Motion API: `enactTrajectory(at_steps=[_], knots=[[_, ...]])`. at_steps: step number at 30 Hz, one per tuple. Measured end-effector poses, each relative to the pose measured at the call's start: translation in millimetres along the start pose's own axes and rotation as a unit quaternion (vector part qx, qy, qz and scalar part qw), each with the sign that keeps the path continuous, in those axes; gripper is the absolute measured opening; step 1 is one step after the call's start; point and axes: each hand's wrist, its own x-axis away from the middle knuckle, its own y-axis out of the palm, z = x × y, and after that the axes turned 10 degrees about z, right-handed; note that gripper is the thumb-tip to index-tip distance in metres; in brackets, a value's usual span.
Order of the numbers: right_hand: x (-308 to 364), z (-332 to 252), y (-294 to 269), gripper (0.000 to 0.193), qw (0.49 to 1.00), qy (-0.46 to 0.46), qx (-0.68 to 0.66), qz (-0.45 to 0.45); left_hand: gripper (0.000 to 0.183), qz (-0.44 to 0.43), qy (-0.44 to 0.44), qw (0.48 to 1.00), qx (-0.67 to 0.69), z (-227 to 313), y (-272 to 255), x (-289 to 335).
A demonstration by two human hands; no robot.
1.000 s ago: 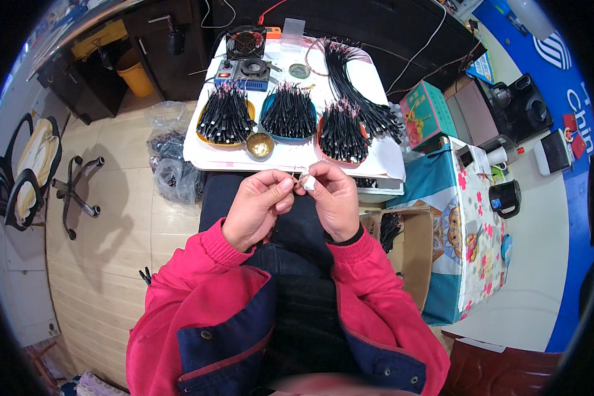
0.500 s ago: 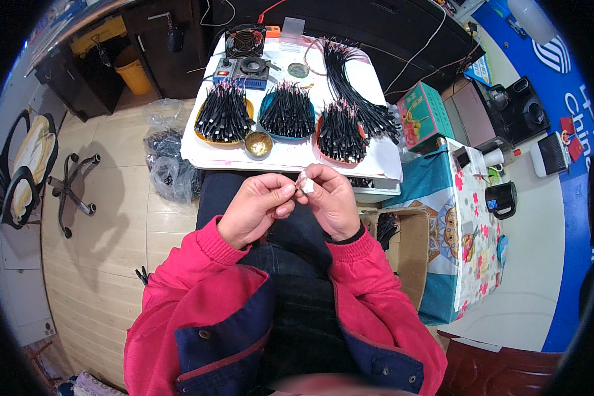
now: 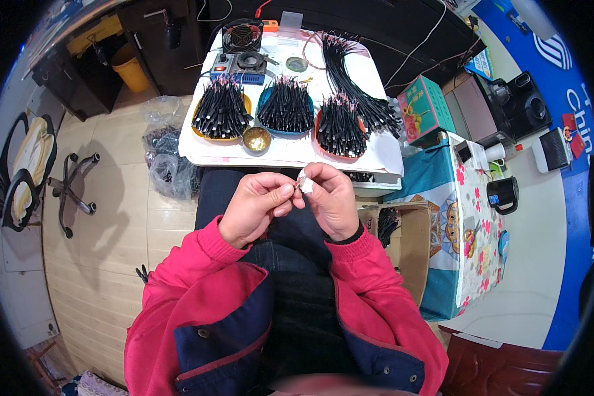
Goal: The person repeatedly picks black wires and small white connectors from trays on a table, joins them by hand, and places the assembled units into a small bowl. The process is continuous and repetitive throughout the clip.
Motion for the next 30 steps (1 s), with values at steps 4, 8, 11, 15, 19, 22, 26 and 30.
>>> enactTrajectory(at_steps=[4, 8, 11, 15, 19, 22, 26, 30], knots=[[-0.6, -1.7, -0.5, 0.015, 0.995, -0.039, 0.086, 0.010, 0.015, -0.006, -0.040, 0.999, 0.018, 2.1, -2.3, -0.4], [0.3, -9.4, -3.7, 0.015, 0.985, -0.051, 0.163, -0.007, 0.015, -0.027, -0.082, 0.996, 0.034, 5.1, -4.7, -0.8], [0.4, -5.9, -2.6, 0.015, 0.993, -0.030, 0.113, 0.005, 0.015, -0.005, -0.051, 0.999, 0.008, 2.1, -1.6, -0.1], [-1.3, 2.0, -0.9, 0.015, 0.999, 0.035, -0.017, 0.015, 0.015, 0.015, -0.033, 0.999, -0.011, 0.2, -0.3, -1.2], [-2.1, -4.8, -5.7, 0.016, 0.992, -0.020, 0.122, -0.003, 0.016, -0.016, -0.090, 0.995, 0.036, 2.1, -5.6, -3.0], [-2.3, -10.2, -8.1, 0.017, 0.984, -0.031, 0.175, -0.010, 0.017, -0.021, -0.103, 0.993, 0.044, 0.9, -7.3, -4.2], [-2.1, -7.4, -7.1, 0.017, 0.982, -0.043, 0.182, -0.001, 0.016, -0.012, -0.097, 0.994, 0.039, -1.0, -6.7, -4.3], [-3.0, 0.2, -4.6, 0.015, 0.998, 0.031, 0.049, 0.032, 0.015, 0.011, -0.022, 1.000, -0.011, -2.9, -4.7, -4.0]])
